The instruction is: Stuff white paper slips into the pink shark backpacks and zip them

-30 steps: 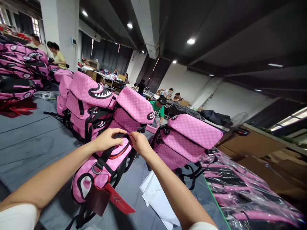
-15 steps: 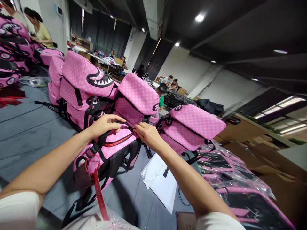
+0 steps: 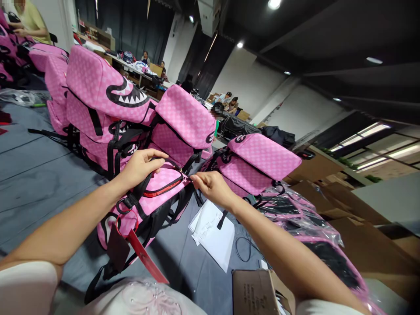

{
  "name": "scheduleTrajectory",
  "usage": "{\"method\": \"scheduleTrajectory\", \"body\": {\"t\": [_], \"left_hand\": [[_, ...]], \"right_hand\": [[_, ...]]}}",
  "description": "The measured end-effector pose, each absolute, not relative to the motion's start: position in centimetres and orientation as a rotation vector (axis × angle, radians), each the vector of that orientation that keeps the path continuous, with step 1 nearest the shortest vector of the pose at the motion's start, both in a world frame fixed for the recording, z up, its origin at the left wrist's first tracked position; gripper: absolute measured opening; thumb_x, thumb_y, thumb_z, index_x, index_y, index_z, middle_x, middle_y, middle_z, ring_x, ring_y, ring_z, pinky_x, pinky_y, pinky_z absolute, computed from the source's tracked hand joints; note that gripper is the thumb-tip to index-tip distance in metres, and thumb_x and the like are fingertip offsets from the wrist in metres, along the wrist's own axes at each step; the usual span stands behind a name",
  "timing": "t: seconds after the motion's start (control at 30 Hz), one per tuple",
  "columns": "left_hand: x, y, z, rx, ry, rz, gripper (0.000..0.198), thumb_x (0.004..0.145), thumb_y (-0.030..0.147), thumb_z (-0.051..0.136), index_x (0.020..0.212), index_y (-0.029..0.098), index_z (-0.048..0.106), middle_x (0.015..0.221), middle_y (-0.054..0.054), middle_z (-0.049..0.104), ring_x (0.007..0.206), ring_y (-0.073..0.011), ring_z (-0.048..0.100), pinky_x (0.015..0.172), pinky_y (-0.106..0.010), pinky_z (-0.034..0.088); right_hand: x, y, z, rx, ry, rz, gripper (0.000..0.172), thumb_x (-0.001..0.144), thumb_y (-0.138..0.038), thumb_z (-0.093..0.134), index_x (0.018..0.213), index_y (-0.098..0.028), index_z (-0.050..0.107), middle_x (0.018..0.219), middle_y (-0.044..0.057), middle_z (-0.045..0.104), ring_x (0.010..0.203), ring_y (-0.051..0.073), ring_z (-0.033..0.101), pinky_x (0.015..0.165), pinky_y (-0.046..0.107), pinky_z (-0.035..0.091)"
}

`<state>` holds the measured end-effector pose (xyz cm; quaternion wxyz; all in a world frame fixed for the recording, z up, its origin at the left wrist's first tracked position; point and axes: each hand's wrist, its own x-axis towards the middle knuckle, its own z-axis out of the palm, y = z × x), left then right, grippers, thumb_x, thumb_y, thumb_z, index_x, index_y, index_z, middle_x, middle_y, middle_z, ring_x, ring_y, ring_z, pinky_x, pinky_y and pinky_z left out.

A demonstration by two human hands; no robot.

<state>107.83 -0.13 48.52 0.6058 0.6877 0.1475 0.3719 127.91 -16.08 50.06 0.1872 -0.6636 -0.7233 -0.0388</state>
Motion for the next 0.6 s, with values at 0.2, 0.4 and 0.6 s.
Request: {"method": "scheduleTrajectory", "body": {"t": [0.2,0.4,0.6], "left_hand": [[109.4,-2.7,48.4,1.557,0.335,0.924,0.035,0.073,0.031,0.073,0.102,0.010,0.073,0.078,-0.003,0.071,0.066,-0.0126,0.064,0.063,-0.023,0.051],[106.3,-1.4,48.5,1.772,-0.046,0.296,0.052,0.074,0.027,0.081,0.124,0.016,0.073,0.069,0.002,0.067,0.063,-0.0116,0.061,0.062,-0.022,0.049],[106.1,-3.4,45.3,1.590,0.025,0.566,0.041,0.078,0.037,0.083,0.115,0.020,0.078,0.086,-0.004,0.075,0.075,-0.0136,0.067,0.071,-0.023,0.054]], "right_hand": [[121.2,-17.9,49.3,-1.690,-2.171,0.098,0.045,0.107,-0.038,0.042,0.067,-0.019,0.048,0.058,-0.003,0.049,0.052,0.009,0.038,0.057,0.025,0.026],[121.1,-20.9,49.7,-1.869,-2.075,0.261,0.038,0.106,-0.030,0.047,0.070,-0.019,0.049,0.060,-0.004,0.047,0.053,0.008,0.036,0.057,0.025,0.024],[118.4,-23.4,49.8,-1.989,-2.095,0.292,0.025,0.102,-0.018,0.054,0.077,-0.017,0.058,0.067,-0.001,0.056,0.057,0.009,0.041,0.058,0.026,0.024]]}}
